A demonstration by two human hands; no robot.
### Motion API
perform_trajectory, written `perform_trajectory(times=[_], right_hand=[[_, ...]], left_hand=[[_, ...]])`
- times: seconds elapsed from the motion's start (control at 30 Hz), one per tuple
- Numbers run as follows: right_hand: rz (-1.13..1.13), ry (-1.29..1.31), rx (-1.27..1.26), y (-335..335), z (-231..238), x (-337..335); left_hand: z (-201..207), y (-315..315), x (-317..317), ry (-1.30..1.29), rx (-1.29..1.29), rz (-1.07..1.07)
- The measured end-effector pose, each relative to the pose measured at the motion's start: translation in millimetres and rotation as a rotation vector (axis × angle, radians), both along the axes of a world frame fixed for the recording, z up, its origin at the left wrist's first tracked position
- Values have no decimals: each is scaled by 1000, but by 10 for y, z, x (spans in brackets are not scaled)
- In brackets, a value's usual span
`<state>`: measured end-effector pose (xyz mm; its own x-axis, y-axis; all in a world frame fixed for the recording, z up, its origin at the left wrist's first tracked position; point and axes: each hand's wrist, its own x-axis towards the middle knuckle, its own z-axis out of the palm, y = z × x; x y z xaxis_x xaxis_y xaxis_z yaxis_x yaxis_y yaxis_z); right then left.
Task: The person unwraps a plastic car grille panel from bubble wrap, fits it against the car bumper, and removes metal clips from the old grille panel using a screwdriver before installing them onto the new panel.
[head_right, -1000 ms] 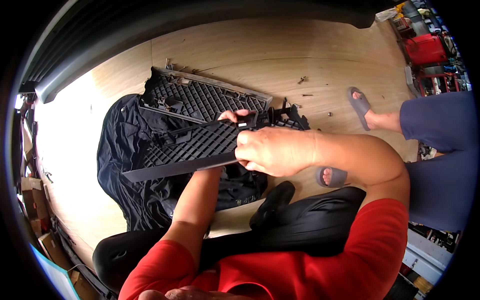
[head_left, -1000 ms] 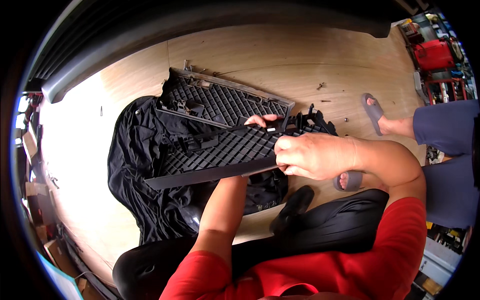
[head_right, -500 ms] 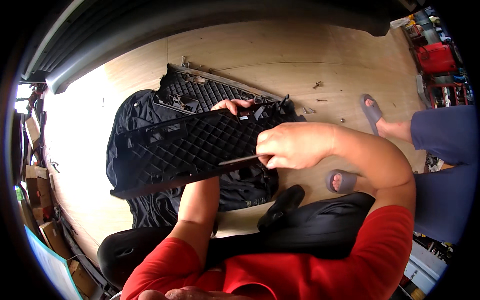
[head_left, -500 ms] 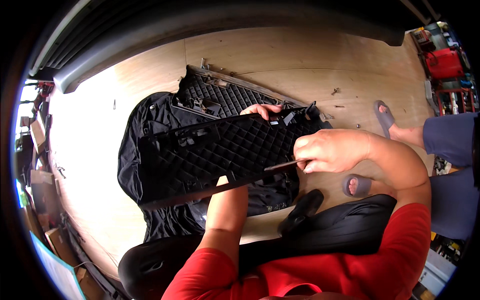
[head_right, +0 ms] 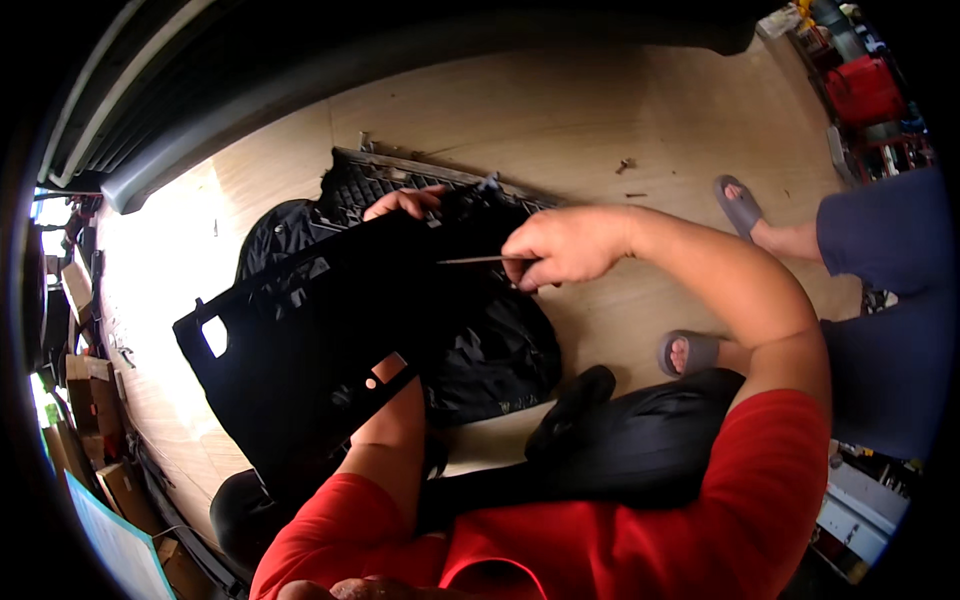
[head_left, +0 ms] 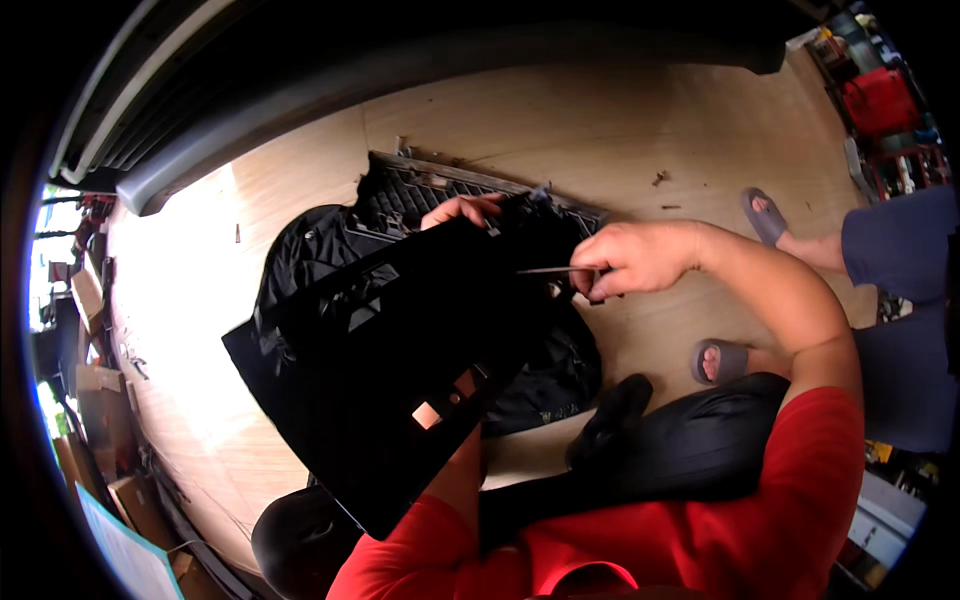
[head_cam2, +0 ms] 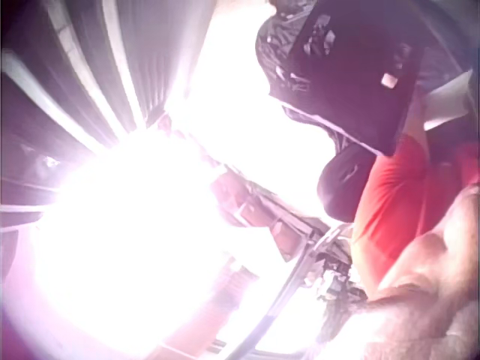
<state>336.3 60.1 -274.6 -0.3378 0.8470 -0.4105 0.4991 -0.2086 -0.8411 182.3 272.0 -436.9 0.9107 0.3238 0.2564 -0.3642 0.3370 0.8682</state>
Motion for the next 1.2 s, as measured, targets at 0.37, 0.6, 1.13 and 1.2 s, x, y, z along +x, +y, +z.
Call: perform_trajectory(times=[0.37,0.6,1.13,1.2], right_hand=[[-418,9,-181,-103,-78,260],[-531,-51,-221,-131,-121,339],[-536,-44,-127,-153,-246,403],[-550,-53,-113,-182,-278,420]], left_hand=[[-126,17,87,-174,-45,164],[42,-32,31,-101,114,244],[384,-177,42,69,223,541],[400,-206,59,109,196,595]])
